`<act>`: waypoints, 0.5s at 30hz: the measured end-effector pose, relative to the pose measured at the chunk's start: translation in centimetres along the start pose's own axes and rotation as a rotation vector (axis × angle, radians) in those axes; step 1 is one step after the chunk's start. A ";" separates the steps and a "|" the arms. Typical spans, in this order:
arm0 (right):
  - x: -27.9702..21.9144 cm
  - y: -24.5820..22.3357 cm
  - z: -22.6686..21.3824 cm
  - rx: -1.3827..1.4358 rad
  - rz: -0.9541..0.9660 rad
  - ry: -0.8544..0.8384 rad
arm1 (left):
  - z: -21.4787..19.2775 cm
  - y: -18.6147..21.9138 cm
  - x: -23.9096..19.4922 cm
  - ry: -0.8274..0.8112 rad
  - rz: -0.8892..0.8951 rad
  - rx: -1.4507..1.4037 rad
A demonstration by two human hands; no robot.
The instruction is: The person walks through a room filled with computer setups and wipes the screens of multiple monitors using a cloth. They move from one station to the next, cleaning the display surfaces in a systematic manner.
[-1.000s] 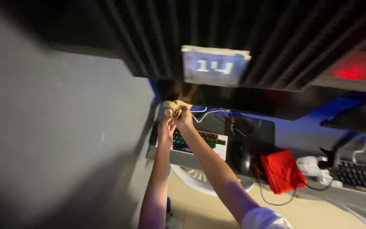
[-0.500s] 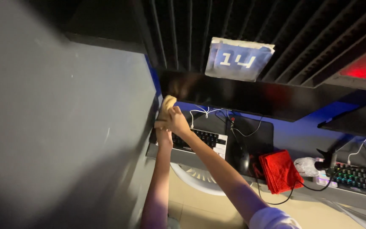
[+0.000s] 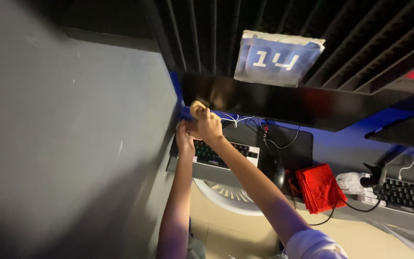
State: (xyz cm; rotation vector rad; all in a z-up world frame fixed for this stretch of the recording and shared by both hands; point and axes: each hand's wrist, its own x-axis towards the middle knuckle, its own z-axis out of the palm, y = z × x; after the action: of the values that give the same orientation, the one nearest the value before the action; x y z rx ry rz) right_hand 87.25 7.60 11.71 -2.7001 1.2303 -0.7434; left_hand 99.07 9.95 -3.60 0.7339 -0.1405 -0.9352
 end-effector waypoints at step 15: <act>0.6 3.9 3.6 -0.069 0.015 -0.078 | -1.8 -6.1 5.0 -0.152 -0.162 -0.095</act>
State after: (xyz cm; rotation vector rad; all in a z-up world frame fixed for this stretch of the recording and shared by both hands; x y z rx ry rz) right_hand 86.57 4.05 7.70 -2.7419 1.2802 -0.5988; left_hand 98.66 4.67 -9.74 0.5923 -0.1711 -1.1456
